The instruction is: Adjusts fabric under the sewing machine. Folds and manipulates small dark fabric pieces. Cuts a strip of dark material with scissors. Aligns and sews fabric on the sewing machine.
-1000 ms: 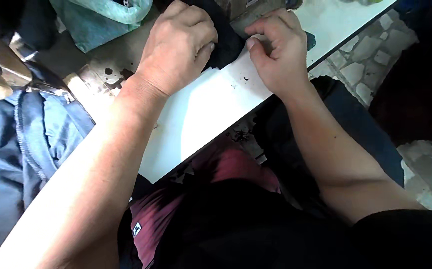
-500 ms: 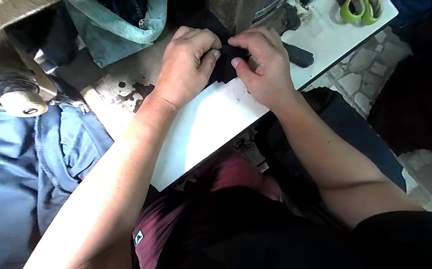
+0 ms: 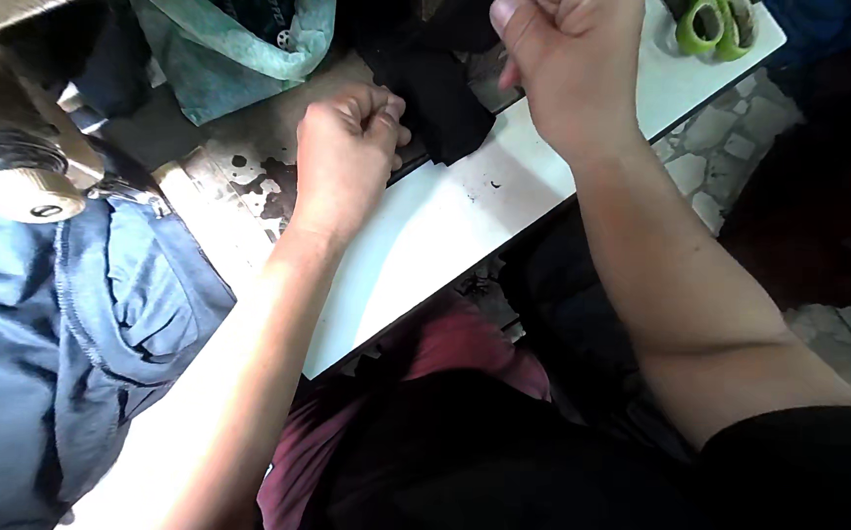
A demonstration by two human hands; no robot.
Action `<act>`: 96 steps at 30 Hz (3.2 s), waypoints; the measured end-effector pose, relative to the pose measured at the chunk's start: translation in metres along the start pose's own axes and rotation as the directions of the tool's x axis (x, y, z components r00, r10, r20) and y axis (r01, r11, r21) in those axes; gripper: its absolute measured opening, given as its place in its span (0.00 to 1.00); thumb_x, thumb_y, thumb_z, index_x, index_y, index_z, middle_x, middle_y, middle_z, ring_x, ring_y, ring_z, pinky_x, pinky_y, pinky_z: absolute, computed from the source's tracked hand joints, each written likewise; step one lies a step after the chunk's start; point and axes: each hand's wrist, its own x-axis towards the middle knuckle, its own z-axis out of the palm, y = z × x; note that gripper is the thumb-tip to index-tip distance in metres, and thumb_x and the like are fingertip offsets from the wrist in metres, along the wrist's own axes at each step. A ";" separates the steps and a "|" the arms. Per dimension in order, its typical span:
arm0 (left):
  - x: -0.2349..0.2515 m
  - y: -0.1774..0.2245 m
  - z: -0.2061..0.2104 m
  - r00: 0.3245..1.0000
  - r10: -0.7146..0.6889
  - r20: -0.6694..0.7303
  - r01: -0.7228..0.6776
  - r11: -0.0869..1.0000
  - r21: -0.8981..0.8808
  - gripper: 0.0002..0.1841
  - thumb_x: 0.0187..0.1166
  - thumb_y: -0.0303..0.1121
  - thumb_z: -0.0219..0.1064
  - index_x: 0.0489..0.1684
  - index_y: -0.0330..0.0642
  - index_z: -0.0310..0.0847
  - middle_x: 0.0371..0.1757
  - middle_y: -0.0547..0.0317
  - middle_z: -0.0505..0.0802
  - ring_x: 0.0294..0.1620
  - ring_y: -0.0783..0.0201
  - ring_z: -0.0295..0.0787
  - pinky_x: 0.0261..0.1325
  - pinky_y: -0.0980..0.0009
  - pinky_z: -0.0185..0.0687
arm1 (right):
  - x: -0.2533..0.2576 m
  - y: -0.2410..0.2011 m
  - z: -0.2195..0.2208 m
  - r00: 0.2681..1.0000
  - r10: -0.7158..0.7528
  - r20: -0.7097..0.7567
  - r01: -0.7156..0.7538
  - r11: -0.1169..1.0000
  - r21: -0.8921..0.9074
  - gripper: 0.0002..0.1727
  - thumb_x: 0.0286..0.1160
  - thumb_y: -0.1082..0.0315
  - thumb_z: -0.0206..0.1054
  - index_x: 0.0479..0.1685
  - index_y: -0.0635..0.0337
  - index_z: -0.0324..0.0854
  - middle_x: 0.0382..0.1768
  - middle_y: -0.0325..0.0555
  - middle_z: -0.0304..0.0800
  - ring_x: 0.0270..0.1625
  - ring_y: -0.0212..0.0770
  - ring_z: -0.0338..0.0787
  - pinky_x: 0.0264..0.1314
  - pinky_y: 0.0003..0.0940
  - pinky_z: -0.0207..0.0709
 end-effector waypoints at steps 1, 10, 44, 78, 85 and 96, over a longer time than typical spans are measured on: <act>-0.001 -0.001 0.000 1.000 -0.003 0.015 0.002 1.000 0.019 0.12 0.89 0.32 0.57 0.55 0.38 0.86 0.39 0.66 0.95 0.31 0.81 0.88 0.37 0.81 0.84 | 0.000 -0.002 0.000 0.999 0.036 0.004 -0.036 0.999 0.026 0.11 0.84 0.68 0.62 0.35 0.60 0.86 0.26 0.30 0.85 0.25 0.18 0.80 0.33 0.18 0.77; -0.004 -0.004 0.000 0.998 -0.007 0.063 0.002 0.997 0.077 0.13 0.88 0.30 0.57 0.57 0.38 0.87 0.43 0.61 0.95 0.34 0.79 0.90 0.42 0.79 0.85 | -0.002 -0.005 -0.002 0.993 0.115 0.029 -0.118 0.983 0.142 0.09 0.86 0.70 0.60 0.51 0.65 0.84 0.33 0.33 0.87 0.25 0.19 0.84 0.29 0.17 0.82; 0.022 -0.010 0.006 0.620 0.699 0.357 -0.782 0.511 0.357 0.14 0.82 0.27 0.54 0.45 0.37 0.88 0.54 0.37 0.90 0.60 0.38 0.84 0.57 0.47 0.74 | -0.032 0.034 0.007 0.965 -0.196 0.175 0.201 0.979 -0.015 0.14 0.85 0.71 0.58 0.48 0.64 0.90 0.53 0.51 0.92 0.59 0.34 0.89 0.66 0.26 0.79; 0.028 -0.011 0.009 0.802 0.553 0.227 -0.598 0.745 0.297 0.13 0.78 0.31 0.59 0.35 0.39 0.92 0.54 0.49 0.93 0.63 0.58 0.84 0.67 0.65 0.71 | -0.030 0.034 0.002 0.963 -0.132 0.234 0.124 0.991 0.048 0.13 0.83 0.72 0.58 0.49 0.63 0.90 0.59 0.50 0.89 0.59 0.28 0.88 0.61 0.20 0.79; 0.026 -0.012 0.014 0.815 0.559 0.152 -0.578 0.767 0.278 0.12 0.81 0.30 0.58 0.39 0.37 0.90 0.50 0.48 0.94 0.61 0.59 0.86 0.67 0.66 0.72 | -0.032 0.036 0.000 0.947 -0.209 0.245 0.197 0.978 0.073 0.15 0.76 0.74 0.57 0.51 0.68 0.88 0.60 0.54 0.88 0.55 0.29 0.86 0.55 0.19 0.78; 0.023 -0.012 0.017 0.824 0.555 0.117 -0.563 0.774 0.291 0.12 0.79 0.30 0.59 0.37 0.37 0.90 0.50 0.49 0.94 0.61 0.59 0.85 0.66 0.66 0.72 | -0.031 0.037 0.000 0.940 -0.240 0.242 0.234 0.971 0.050 0.16 0.82 0.73 0.55 0.49 0.68 0.89 0.59 0.56 0.89 0.62 0.35 0.88 0.64 0.24 0.79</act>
